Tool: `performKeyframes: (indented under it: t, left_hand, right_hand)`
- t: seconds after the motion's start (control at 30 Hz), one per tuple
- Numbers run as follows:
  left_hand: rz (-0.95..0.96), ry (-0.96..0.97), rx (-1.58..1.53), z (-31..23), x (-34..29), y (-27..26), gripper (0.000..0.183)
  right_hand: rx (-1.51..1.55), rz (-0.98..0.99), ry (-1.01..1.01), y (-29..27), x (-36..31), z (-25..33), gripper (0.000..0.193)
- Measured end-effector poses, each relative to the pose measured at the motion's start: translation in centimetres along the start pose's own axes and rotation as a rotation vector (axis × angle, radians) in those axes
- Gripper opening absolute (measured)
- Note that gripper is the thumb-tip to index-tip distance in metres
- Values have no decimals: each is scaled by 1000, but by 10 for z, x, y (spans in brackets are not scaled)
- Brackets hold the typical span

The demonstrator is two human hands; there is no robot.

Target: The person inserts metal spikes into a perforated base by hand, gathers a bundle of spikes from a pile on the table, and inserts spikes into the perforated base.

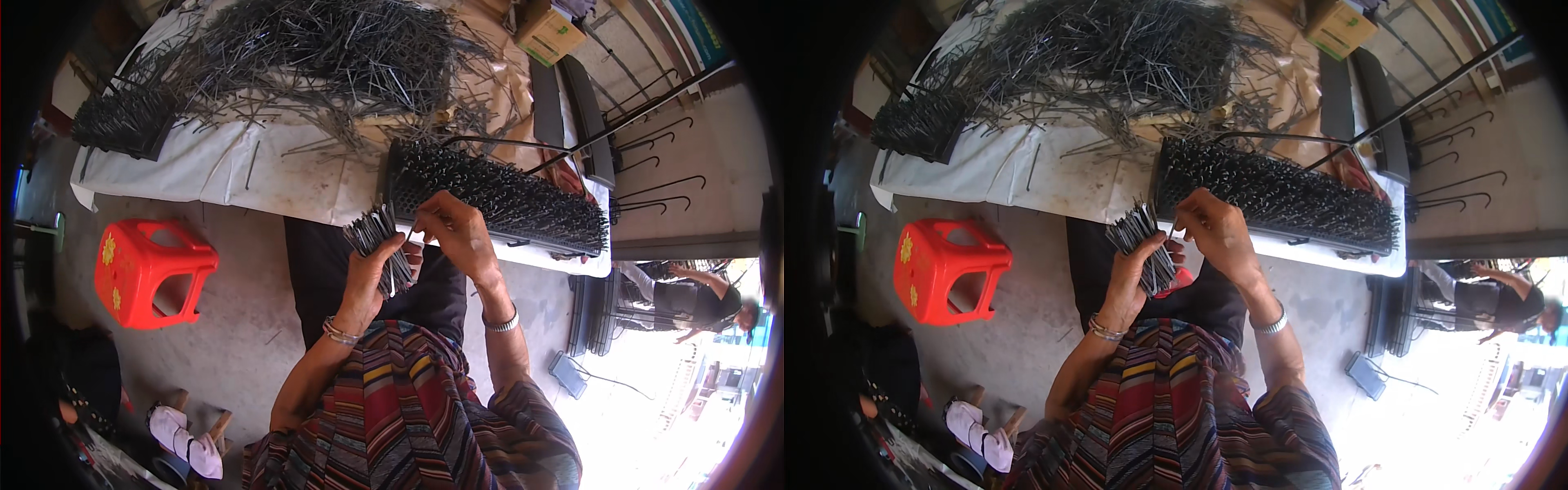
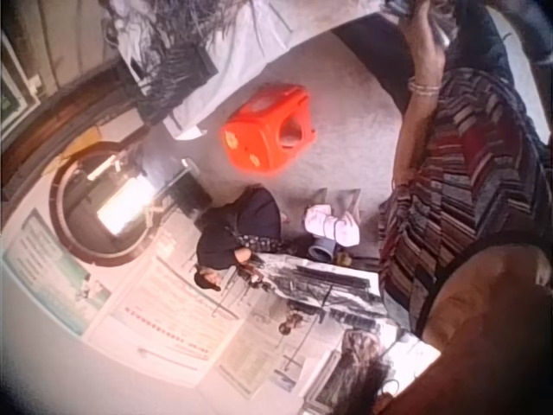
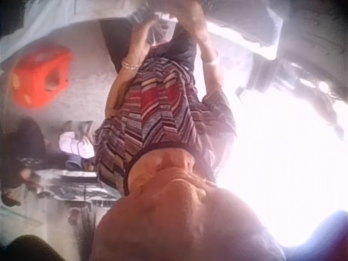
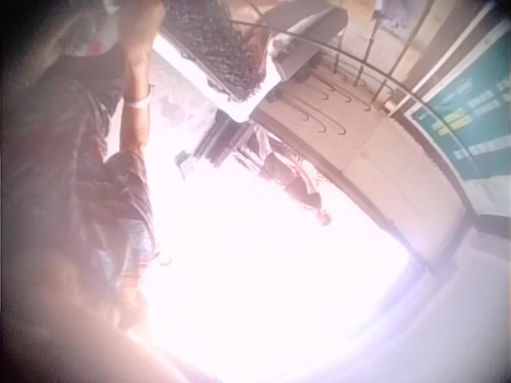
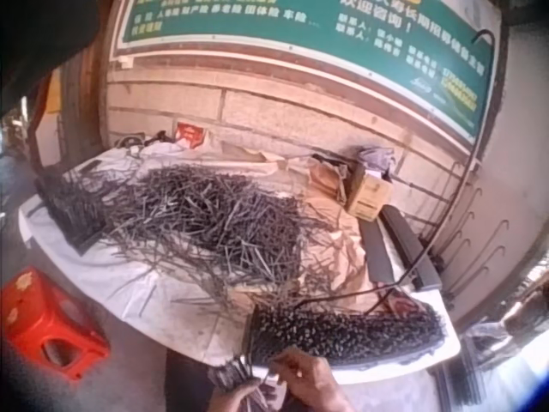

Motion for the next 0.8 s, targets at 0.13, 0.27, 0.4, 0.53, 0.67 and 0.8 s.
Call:
performKeyframes:
  t: [0.13, 0.27, 0.4, 0.53, 0.67, 0.8]
  left_hand:
    - [-4, -31, -94, -2, 14, -8, 19]
    - [-27, -23, -132, -2, 21, -14, 21]
    - [-12, 33, -4, -2, 20, -14, 24]
    - [-5, 28, 47, -3, 8, -8, 24]
    - [7, 13, 48, -2, 5, -8, 23]
    - [-16, 24, 55, -2, 1, -6, 17]
  right_hand:
    - [-19, -243, -52, -15, -1, 17, 6]
    - [-96, -511, -193, -28, 5, 20, 5]
    - [-276, -609, -415, -26, 17, 9, 6]
    - [-352, -573, -427, -15, 23, -3, 8]
    - [-494, -516, -478, -6, 23, -1, 5]
    - [-562, -500, -534, -2, 32, 7, 7]
Point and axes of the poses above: each hand's wrist, its own x-axis towards the middle knuckle, its own y-axis out of the palm, z = x × y, the point moved 6 cm from there along x, towards the middle knuckle, and after that the axes turned 14 degrees about -z, right-handed, at the moved point
